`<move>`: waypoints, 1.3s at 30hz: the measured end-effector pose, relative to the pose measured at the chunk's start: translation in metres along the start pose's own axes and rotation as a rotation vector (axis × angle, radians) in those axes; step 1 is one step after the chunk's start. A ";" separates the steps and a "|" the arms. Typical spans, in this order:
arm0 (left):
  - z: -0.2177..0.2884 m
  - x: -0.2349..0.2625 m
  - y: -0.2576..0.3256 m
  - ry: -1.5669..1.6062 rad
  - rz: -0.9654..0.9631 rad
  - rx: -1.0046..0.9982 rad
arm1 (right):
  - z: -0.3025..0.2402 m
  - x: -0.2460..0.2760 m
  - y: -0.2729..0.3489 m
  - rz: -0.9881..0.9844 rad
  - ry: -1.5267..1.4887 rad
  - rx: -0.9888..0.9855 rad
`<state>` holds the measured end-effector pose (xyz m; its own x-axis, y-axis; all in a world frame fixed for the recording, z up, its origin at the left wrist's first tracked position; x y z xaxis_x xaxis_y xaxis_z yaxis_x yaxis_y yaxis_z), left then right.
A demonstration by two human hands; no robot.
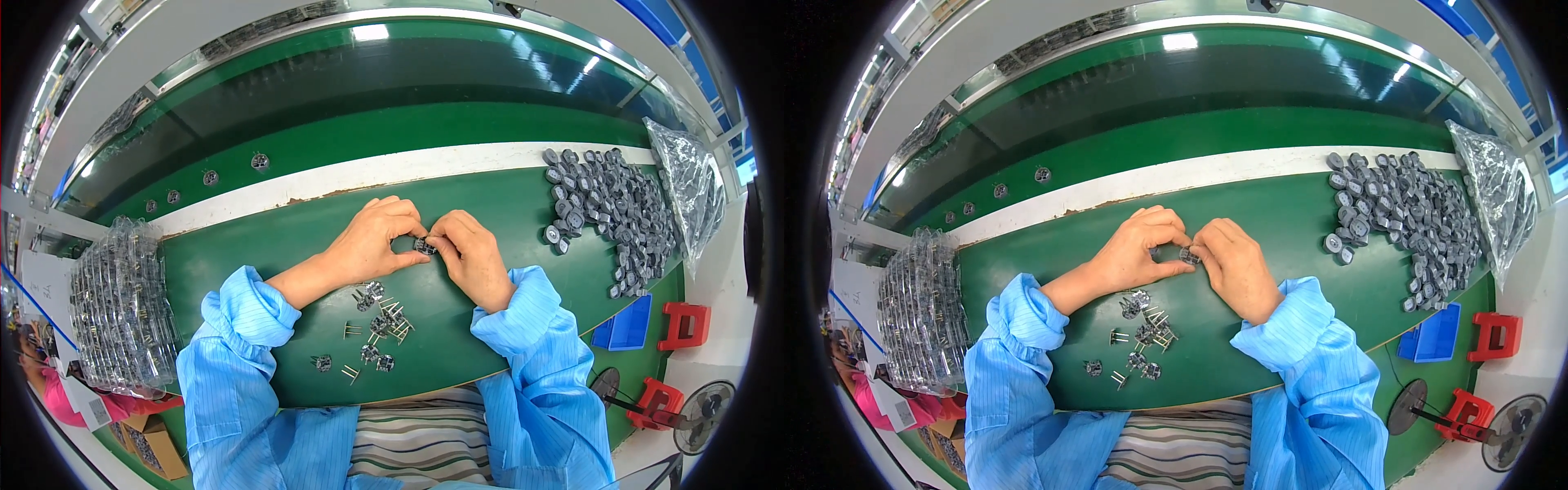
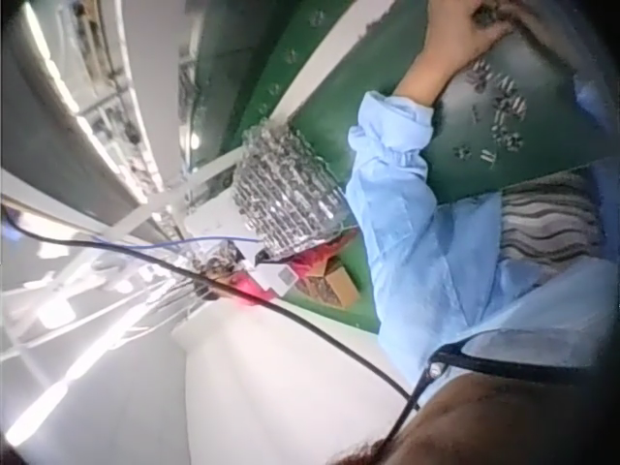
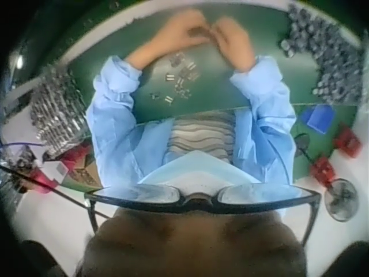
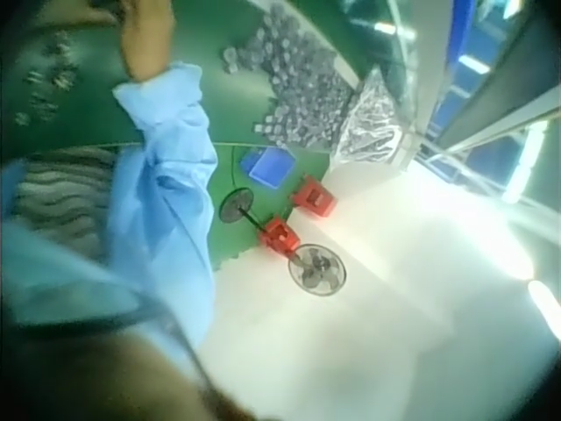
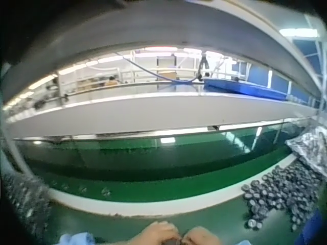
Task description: The person assembles small metal pins and plastic disks by hand on a production line.
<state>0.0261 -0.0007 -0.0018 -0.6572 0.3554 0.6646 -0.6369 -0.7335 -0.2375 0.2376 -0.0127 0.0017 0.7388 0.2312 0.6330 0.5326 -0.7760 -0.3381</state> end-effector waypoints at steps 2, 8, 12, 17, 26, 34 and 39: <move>0.001 0.001 0.001 0.000 0.000 0.003 | -0.006 -0.002 -0.001 -0.004 0.097 0.045; 0.001 0.002 0.001 -0.009 0.001 0.038 | 0.000 -0.003 0.001 -0.028 0.089 -0.030; -0.012 0.019 -0.005 0.153 0.121 0.125 | -0.018 0.000 -0.001 0.086 -0.029 -0.156; -0.068 0.073 -0.004 -0.128 0.400 0.326 | -0.038 -0.023 0.003 -0.133 -0.060 0.090; -0.089 0.082 0.013 -0.282 0.500 0.509 | -0.033 -0.027 0.003 -0.131 -0.064 0.096; 0.014 0.037 0.005 -0.185 -0.235 0.242 | -0.002 0.014 -0.007 0.134 0.348 0.006; 0.007 0.012 0.003 0.032 -0.096 0.015 | 0.007 0.010 -0.006 0.108 0.179 -0.042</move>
<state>0.0189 -0.0029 0.0103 -0.6060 0.4432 0.6605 -0.6919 -0.7034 -0.1629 0.2442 -0.0012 0.0048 0.7034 0.0399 0.7097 0.4336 -0.8152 -0.3840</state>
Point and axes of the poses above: each hand's wrist, its own y-axis away from the middle knuckle, its own x-axis out of the back of the hand, z = x × y, the point moved 1 cm from there along -y, towards the middle knuckle, and after that the axes turned 7 degrees about -z, right-handed, at the moved point
